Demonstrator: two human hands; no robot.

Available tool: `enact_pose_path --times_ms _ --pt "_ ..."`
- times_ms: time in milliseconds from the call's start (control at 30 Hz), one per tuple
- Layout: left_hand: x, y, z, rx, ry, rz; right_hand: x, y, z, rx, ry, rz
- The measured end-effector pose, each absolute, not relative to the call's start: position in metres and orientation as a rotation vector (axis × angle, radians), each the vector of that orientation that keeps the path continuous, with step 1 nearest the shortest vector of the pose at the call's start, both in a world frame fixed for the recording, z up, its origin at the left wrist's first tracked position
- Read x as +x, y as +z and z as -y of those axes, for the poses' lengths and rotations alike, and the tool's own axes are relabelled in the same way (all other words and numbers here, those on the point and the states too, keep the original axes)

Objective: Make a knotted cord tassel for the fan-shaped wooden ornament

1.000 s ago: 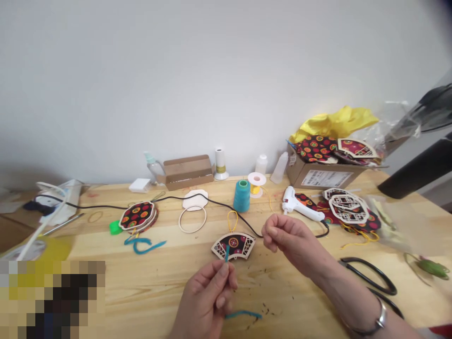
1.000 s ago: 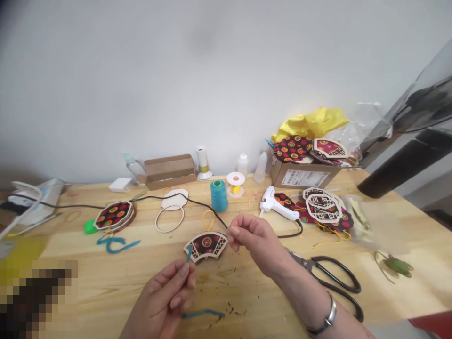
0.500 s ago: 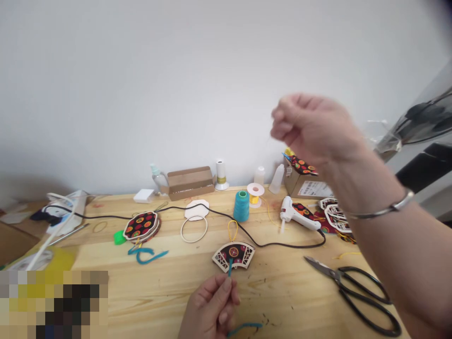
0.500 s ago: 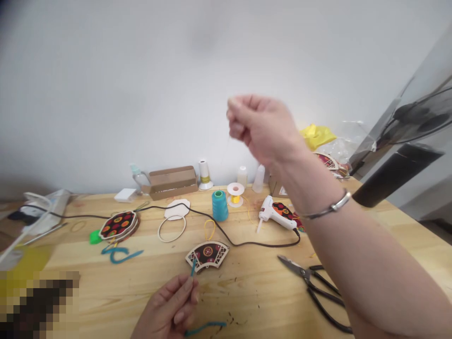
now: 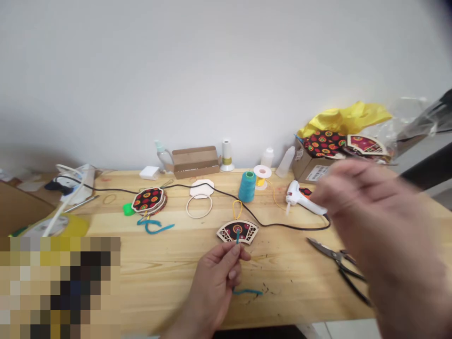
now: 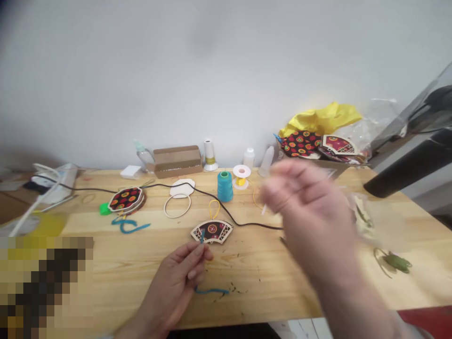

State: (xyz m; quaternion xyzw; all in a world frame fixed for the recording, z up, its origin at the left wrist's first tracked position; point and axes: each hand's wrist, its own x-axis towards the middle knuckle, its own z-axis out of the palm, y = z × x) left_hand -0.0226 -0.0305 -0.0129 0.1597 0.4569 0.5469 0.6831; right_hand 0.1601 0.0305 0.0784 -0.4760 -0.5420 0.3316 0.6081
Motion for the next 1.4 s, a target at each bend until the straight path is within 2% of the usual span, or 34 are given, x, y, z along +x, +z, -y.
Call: enact_pose_path --times_ms 67,133,333,500,933,1400 --pt "-0.020 -0.013 0.029 0.357 1.239 -1.029 0.145 0.042 -0.014 -1.084 1.057 1.248" --pt "-0.016 -0.014 0.029 0.355 1.236 -1.045 0.130 0.010 0.000 -1.093 1.176 1.187" --pt "-0.008 -0.019 0.032 0.355 1.176 -1.050 0.109 -0.034 0.023 -1.235 0.811 1.303" --pt "-0.008 -0.023 0.033 0.365 1.142 -1.014 0.108 -0.041 0.030 -1.211 0.711 1.479" --pt "-0.005 -0.029 0.034 0.377 1.093 -0.995 0.111 -0.044 0.033 -1.209 0.812 1.481" --pt "-0.004 -0.029 0.032 0.330 1.207 -1.016 0.110 -0.029 0.029 -1.139 1.265 1.310"
